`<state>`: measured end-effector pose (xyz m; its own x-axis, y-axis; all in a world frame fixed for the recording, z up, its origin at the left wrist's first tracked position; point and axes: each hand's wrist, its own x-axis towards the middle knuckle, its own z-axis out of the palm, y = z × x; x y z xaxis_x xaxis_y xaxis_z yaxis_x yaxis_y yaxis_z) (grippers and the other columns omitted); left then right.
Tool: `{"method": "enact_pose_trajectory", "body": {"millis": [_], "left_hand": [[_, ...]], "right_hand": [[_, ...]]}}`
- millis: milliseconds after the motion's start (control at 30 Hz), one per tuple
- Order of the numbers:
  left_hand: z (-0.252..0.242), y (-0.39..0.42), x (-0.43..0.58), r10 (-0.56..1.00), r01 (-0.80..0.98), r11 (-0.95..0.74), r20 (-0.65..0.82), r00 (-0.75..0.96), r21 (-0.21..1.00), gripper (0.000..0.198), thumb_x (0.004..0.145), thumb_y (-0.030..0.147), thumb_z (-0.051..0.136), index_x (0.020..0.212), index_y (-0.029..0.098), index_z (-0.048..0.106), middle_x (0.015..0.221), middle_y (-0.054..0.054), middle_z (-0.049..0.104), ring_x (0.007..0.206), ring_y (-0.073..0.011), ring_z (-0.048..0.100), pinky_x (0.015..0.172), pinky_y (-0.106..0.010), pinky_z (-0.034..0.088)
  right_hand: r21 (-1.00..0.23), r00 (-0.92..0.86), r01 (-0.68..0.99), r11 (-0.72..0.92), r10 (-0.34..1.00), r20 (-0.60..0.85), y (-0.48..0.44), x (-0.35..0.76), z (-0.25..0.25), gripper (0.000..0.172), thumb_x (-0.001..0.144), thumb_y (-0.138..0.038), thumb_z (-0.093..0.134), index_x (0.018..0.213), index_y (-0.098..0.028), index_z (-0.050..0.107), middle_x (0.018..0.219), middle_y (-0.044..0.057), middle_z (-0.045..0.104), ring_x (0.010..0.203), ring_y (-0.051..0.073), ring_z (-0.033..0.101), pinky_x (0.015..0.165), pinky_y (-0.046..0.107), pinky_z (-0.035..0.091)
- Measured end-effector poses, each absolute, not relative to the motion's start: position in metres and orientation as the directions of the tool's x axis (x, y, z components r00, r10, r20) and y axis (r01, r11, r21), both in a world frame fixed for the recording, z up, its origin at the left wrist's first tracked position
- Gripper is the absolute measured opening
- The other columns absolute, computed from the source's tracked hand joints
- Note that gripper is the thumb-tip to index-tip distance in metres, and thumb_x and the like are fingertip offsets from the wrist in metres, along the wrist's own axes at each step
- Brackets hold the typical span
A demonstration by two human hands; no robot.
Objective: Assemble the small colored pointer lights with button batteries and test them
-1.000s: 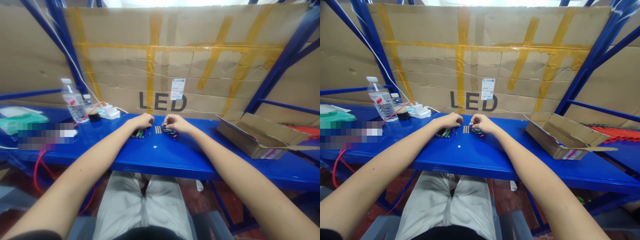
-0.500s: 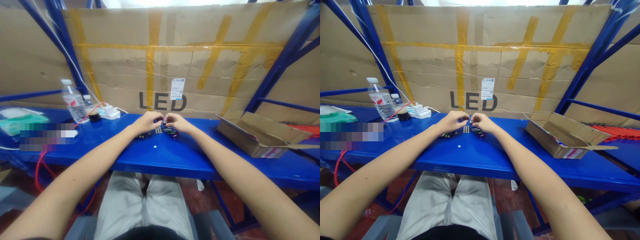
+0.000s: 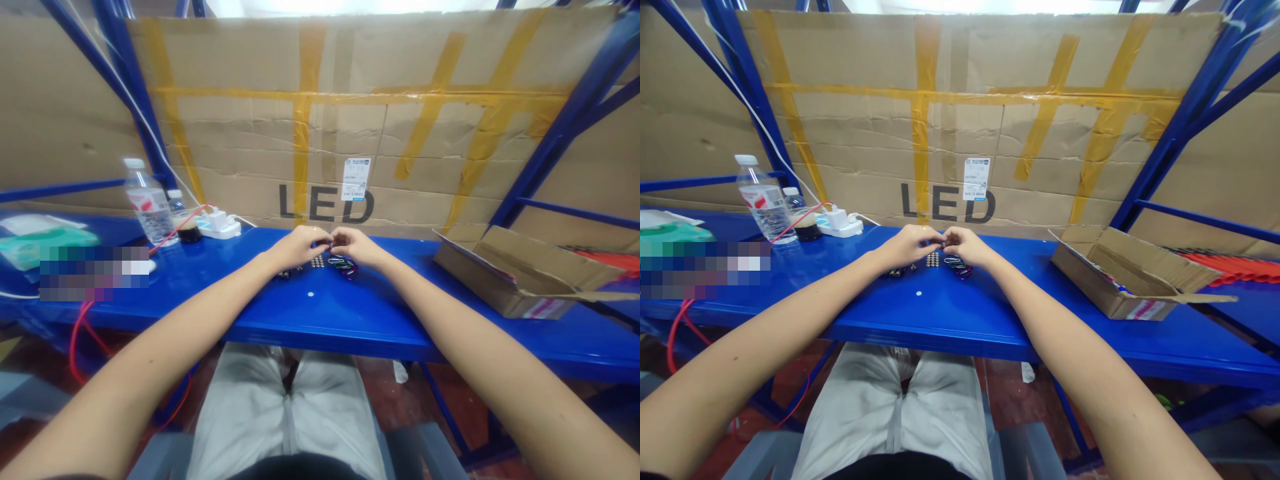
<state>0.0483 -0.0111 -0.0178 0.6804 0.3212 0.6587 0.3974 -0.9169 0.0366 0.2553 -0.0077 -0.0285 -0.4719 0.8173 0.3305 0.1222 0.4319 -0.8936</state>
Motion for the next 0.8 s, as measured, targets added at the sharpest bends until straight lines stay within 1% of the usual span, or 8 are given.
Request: {"method": "enact_pose_trajectory", "body": {"millis": [200,300,367,433,500,600,700,800], "left_hand": [[-0.014,-0.013,0.046,0.395,0.447,-0.890,0.644,0.655,0.092,0.024,0.090,0.018,0.057,0.109,0.016,0.072,0.099,-0.008,0.076,0.087,-0.0175,0.070,0.081,-0.031,0.053],[-0.006,-0.013,0.036,0.446,0.500,-0.862,0.600,0.664,0.087,0.027,0.088,0.014,0.052,0.104,0.017,0.073,0.099,-0.007,0.076,0.090,-0.0185,0.069,0.084,-0.033,0.052],[0.000,-0.013,0.026,0.525,0.545,-0.830,0.498,0.690,0.119,0.028,0.084,0.012,0.051,0.098,0.018,0.075,0.098,-0.006,0.076,0.091,-0.0188,0.069,0.085,-0.033,0.051],[0.006,-0.013,0.015,0.616,0.591,-0.785,0.345,0.708,0.186,0.028,0.080,0.013,0.053,0.095,0.019,0.076,0.097,-0.004,0.077,0.089,-0.0179,0.069,0.084,-0.030,0.050],[0.009,-0.012,0.005,0.659,0.624,-0.752,0.208,0.723,0.213,0.027,0.077,0.015,0.056,0.094,0.022,0.077,0.098,-0.002,0.077,0.089,-0.0175,0.069,0.084,-0.029,0.050],[0.009,-0.010,-0.002,0.657,0.620,-0.742,0.093,0.748,0.257,0.023,0.074,0.020,0.063,0.091,0.024,0.078,0.096,-0.001,0.077,0.086,-0.0175,0.068,0.083,-0.027,0.050],[0.006,-0.008,-0.002,0.606,0.559,-0.776,0.099,0.789,0.291,0.018,0.070,0.022,0.070,0.085,0.024,0.079,0.089,-0.002,0.076,0.080,-0.0174,0.068,0.076,-0.026,0.051],[0.001,-0.005,0.000,0.585,0.534,-0.792,0.119,0.802,0.298,0.015,0.066,0.018,0.072,0.078,0.025,0.078,0.081,-0.001,0.075,0.073,-0.0163,0.067,0.068,-0.023,0.050]], "right_hand": [[-0.899,-0.451,0.140,0.415,0.835,0.315,-0.010,0.254,-0.027,0.021,0.066,-0.010,0.070,0.083,-0.018,0.061,0.080,0.000,0.070,0.084,0.018,0.066,0.087,0.037,0.051],[-0.911,-0.434,0.137,0.390,0.850,0.299,-0.012,0.254,-0.025,0.017,0.072,-0.008,0.066,0.085,-0.018,0.062,0.080,0.002,0.070,0.082,0.018,0.066,0.086,0.037,0.052],[-0.923,-0.417,0.133,0.360,0.866,0.277,-0.014,0.254,-0.024,0.014,0.076,-0.008,0.064,0.085,-0.018,0.061,0.080,0.003,0.070,0.080,0.017,0.067,0.083,0.037,0.053],[-0.937,-0.398,0.128,0.325,0.882,0.251,-0.015,0.253,-0.023,0.011,0.078,-0.008,0.063,0.084,-0.018,0.060,0.083,0.004,0.070,0.079,0.017,0.067,0.081,0.037,0.055],[-0.943,-0.391,0.127,0.309,0.889,0.239,-0.016,0.253,-0.023,0.011,0.079,-0.009,0.065,0.084,-0.018,0.060,0.084,0.005,0.071,0.080,0.017,0.067,0.080,0.037,0.055],[-0.936,-0.410,0.144,0.322,0.880,0.240,-0.018,0.253,-0.022,0.011,0.079,-0.012,0.068,0.085,-0.018,0.060,0.082,0.005,0.071,0.078,0.017,0.067,0.078,0.035,0.055],[-0.920,-0.429,0.169,0.355,0.866,0.255,-0.018,0.254,-0.021,0.012,0.078,-0.016,0.070,0.085,-0.018,0.060,0.079,0.005,0.071,0.077,0.017,0.067,0.075,0.034,0.054],[-0.904,-0.432,0.178,0.388,0.856,0.283,-0.019,0.255,-0.019,0.015,0.076,-0.019,0.073,0.083,-0.018,0.060,0.078,0.005,0.072,0.078,0.018,0.068,0.075,0.034,0.053]]}}
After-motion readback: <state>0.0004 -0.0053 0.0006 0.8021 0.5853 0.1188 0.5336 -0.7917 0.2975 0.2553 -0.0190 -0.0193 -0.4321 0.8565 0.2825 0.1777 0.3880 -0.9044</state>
